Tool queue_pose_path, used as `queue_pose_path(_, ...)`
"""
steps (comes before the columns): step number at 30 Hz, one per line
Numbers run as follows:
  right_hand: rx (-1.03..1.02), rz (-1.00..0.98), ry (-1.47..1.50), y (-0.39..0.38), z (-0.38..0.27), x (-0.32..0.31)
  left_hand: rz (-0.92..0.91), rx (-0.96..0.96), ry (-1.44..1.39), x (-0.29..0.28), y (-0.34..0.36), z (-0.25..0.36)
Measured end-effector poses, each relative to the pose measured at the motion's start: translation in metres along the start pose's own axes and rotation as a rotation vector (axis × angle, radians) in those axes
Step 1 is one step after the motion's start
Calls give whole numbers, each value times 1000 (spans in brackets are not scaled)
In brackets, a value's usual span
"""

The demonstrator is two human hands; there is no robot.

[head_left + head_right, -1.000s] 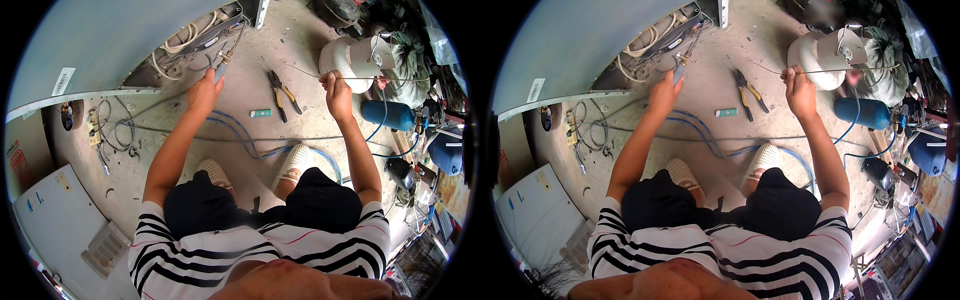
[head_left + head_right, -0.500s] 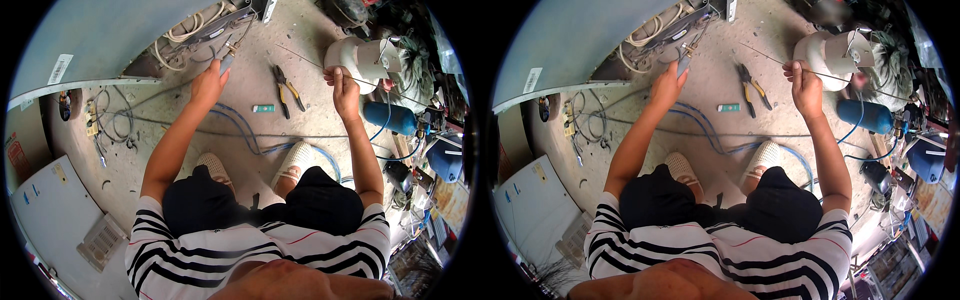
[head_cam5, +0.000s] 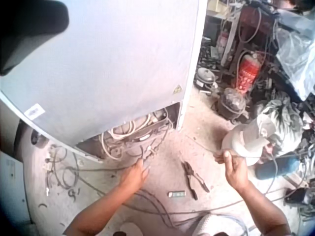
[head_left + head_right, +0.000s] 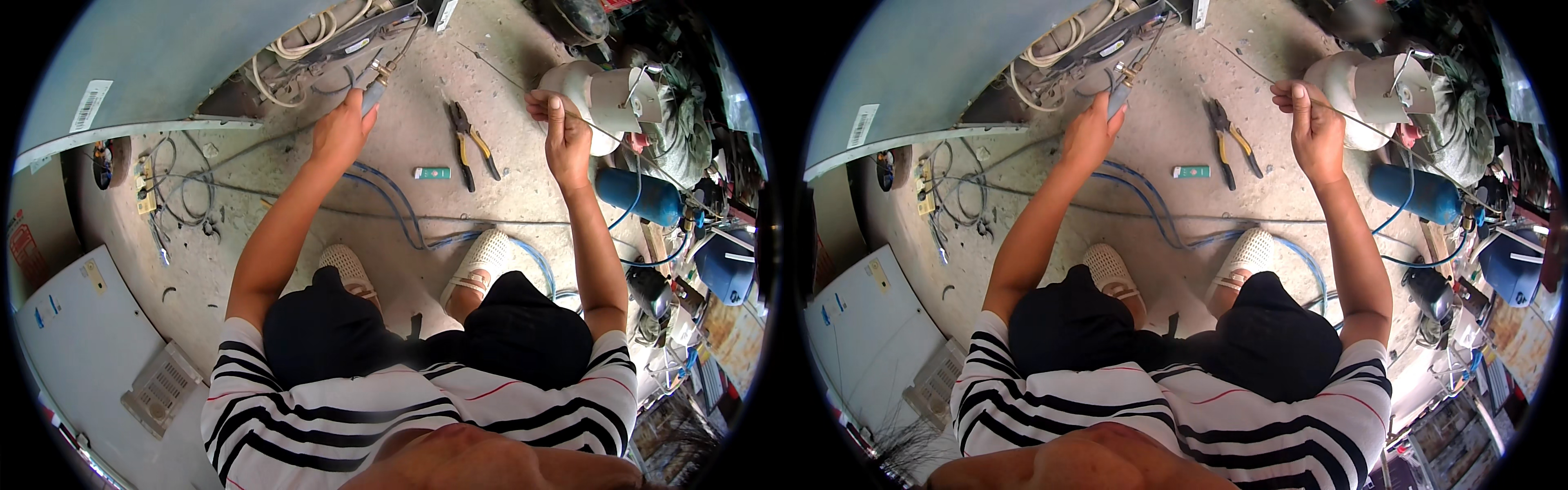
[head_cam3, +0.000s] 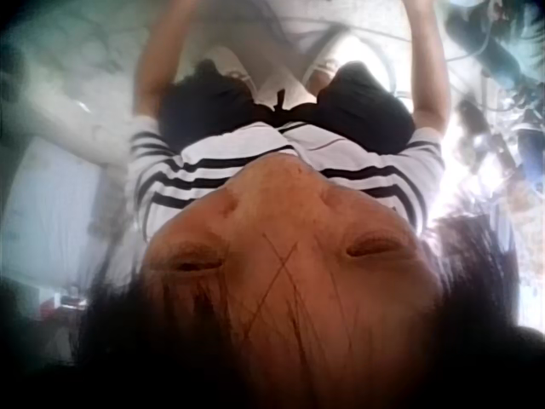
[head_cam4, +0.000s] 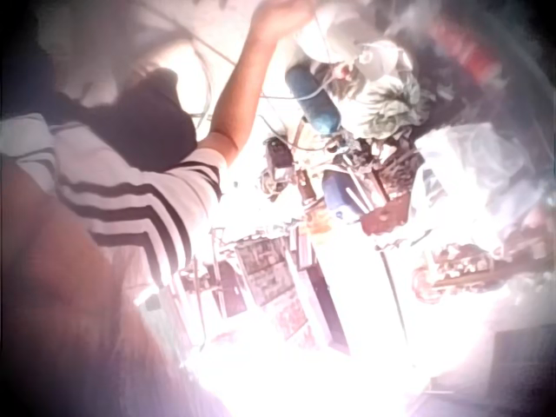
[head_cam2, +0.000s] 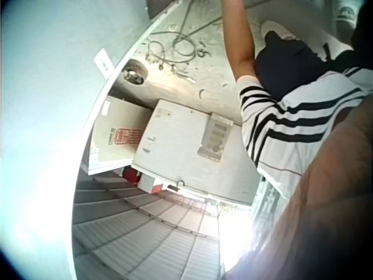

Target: The person holds a metal rod and uses a blowtorch to heat a copper pipe on an appliance while holding a lighter.

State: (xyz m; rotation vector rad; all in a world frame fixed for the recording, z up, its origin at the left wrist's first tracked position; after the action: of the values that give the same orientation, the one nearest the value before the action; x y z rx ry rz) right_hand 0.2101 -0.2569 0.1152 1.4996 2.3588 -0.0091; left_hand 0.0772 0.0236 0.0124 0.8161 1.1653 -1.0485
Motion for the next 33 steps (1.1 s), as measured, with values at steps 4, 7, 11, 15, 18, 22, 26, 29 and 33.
queue_pose_path(4,-2,1,2,2,1,2,-14,-3,15,0,-1,1)
queue_pose_path(7,0,9,19,3,0,4,-10,-9,14,-1,-1,0)
queue_pose_path(11,-14,16,87,7,0,10,-25,-22,17,-2,-2,0)
queue_pose_path(15,-48,-15,81,14,-1,22,-23,-27,20,-4,-2,2)
queue_pose_path(18,-48,-15,70,20,2,30,-29,-23,18,-4,-2,2)
queue_pose_path(22,-33,-61,54,25,6,37,-33,-27,30,-4,-2,2)
queue_pose_path(26,-44,-54,51,29,6,40,-17,-13,17,-4,-1,3)
queue_pose_path(29,-56,-58,57,31,7,44,-16,-18,17,-5,-1,2)
queue_pose_path(33,-70,-58,45,32,8,44,-3,-9,16,-5,-2,2)
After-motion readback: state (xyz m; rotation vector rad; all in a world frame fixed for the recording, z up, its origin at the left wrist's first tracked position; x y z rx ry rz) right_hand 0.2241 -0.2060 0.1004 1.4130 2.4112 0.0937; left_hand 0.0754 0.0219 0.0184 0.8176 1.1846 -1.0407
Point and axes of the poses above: each hand's wrist, its own y-axis towards the middle knuckle, its own x-axis out of the palm, z = x × y, the point moved 8 cm from there along y, towards the middle knuckle, and after that the axes turned 12 degrees about y, right-handed, at the moved point
